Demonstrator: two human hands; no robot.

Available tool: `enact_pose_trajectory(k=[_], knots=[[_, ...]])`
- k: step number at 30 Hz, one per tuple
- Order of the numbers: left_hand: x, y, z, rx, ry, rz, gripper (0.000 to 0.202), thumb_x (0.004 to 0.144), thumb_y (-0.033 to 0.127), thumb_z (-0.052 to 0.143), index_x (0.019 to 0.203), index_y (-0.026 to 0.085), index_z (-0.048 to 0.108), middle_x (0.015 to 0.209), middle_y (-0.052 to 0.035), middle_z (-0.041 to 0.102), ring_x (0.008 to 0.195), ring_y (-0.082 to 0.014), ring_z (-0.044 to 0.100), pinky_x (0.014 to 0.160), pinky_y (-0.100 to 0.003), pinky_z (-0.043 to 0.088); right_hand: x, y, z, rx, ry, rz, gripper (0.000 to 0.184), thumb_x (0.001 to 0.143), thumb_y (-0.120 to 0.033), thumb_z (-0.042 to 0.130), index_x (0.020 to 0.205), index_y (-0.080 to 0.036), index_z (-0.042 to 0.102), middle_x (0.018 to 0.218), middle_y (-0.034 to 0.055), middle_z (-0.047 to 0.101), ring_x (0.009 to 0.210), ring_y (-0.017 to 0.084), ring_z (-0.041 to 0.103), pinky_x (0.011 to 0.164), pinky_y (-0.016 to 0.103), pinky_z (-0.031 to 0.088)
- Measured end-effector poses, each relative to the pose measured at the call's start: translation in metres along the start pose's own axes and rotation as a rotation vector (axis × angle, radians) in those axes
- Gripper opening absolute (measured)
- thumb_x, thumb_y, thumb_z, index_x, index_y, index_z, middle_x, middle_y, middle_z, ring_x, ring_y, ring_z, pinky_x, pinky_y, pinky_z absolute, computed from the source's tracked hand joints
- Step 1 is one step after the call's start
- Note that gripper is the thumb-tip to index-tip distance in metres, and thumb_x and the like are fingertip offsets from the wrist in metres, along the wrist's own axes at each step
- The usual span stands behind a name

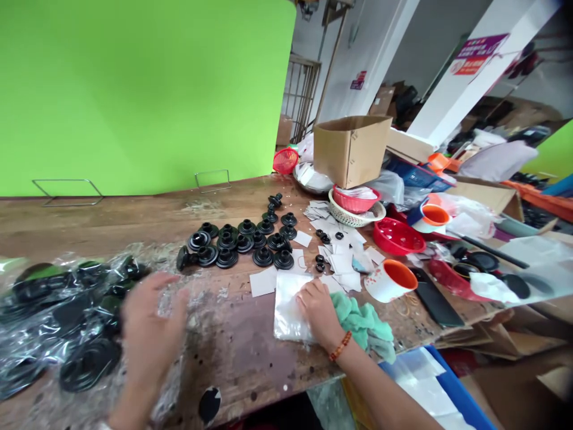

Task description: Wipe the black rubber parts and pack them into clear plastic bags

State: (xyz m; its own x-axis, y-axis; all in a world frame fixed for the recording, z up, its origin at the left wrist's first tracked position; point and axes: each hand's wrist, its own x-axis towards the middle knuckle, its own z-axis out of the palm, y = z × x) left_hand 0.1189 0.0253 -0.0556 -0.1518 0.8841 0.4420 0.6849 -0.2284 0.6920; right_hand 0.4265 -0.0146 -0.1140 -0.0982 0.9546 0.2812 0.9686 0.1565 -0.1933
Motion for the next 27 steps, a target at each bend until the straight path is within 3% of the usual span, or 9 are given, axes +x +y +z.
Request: enact_pose_trajectory(k=[2,4,8,12,15,18,23,27], knots=[[-0.025,0.020,0.029,-0.138,-0.324,-0.004,0.019,0.083,0.033,0.056,0.098,0.022,0.062,0.105,-0.0070,0.065,0.100,-0.0270,0.058,0.092,-0.043,0.043,0.002,0.000,-0.003,0.004,-0.007,0.039,0.009,0.087,-0.016,0.056,0.087,-0.018,0.065,0.091,0.0066,0.061,0.091,0.023,0.046,0.081,0.036,0.033],[-0.050,0.036,0.053,-0.228,-0.546,0.031,0.016,0.086,0.029,0.054,0.095,0.023,0.065,0.102,-0.0071,0.066,0.099,-0.0259,0.058,0.091,-0.042,0.044,0.003,0.000,-0.005,0.008,-0.009,0.063,0.011,0.086,-0.017,0.058,0.094,-0.019,0.065,0.096,0.0073,0.061,0.095,0.025,0.046,0.081,0.037,0.033],[-0.087,0.054,0.079,-0.238,-0.746,0.180,0.031,0.082,0.019,0.056,0.112,0.025,0.063,0.125,-0.0090,0.058,0.117,-0.0280,0.048,0.101,-0.045,0.039,0.004,-0.001,-0.007,0.061,-0.011,0.014,0.013,0.088,-0.016,0.054,0.084,-0.020,0.065,0.095,0.0068,0.060,0.097,0.024,0.046,0.082,0.037,0.034],[-0.102,0.061,0.085,-0.156,-0.801,0.204,0.041,0.079,0.011,0.055,0.118,0.025,0.058,0.134,-0.0094,0.049,0.122,-0.0279,0.043,0.103,-0.047,0.037,0.004,-0.004,-0.006,0.066,-0.019,-0.002,0.011,0.083,-0.009,0.053,0.076,-0.016,0.059,0.089,0.0075,0.060,0.095,0.024,0.047,0.084,0.037,0.034],[-0.103,0.062,0.086,-0.121,-0.795,0.211,0.039,0.080,0.010,0.053,0.116,0.024,0.059,0.133,-0.0095,0.049,0.120,-0.0272,0.044,0.101,-0.046,0.038,0.007,-0.004,-0.007,0.072,-0.004,0.018,0.009,0.079,-0.008,0.052,0.076,-0.016,0.056,0.095,0.0094,0.060,0.096,0.024,0.049,0.084,0.037,0.034],[-0.102,0.062,0.086,-0.085,-0.800,0.234,0.036,0.081,0.010,0.052,0.113,0.023,0.060,0.132,-0.0092,0.049,0.118,-0.0270,0.045,0.100,-0.045,0.040,0.012,-0.002,-0.008,0.174,-0.059,0.070,0.007,0.077,-0.011,0.052,0.075,-0.017,0.053,0.088,0.0071,0.060,0.087,0.022,0.052,0.079,0.035,0.037],[-0.105,0.060,0.085,-0.045,-0.801,0.254,0.041,0.080,0.006,0.050,0.115,0.025,0.059,0.135,-0.0077,0.046,0.119,-0.0263,0.043,0.100,-0.045,0.040,0.019,0.004,-0.012,0.381,-0.078,0.180,0.022,0.076,-0.007,0.047,0.094,-0.016,0.057,0.079,0.0038,0.060,0.076,0.019,0.055,0.072,0.030,0.041],[-0.107,0.058,0.086,-0.043,-0.794,0.251,0.049,0.079,0.004,0.050,0.123,0.026,0.055,0.141,-0.0092,0.040,0.123,-0.0271,0.040,0.102,-0.045,0.037,0.023,0.008,-0.027,0.309,0.025,0.121,0.015,0.085,-0.017,0.048,0.075,-0.018,0.060,0.079,0.0058,0.060,0.082,0.021,0.054,0.077,0.033,0.040]])
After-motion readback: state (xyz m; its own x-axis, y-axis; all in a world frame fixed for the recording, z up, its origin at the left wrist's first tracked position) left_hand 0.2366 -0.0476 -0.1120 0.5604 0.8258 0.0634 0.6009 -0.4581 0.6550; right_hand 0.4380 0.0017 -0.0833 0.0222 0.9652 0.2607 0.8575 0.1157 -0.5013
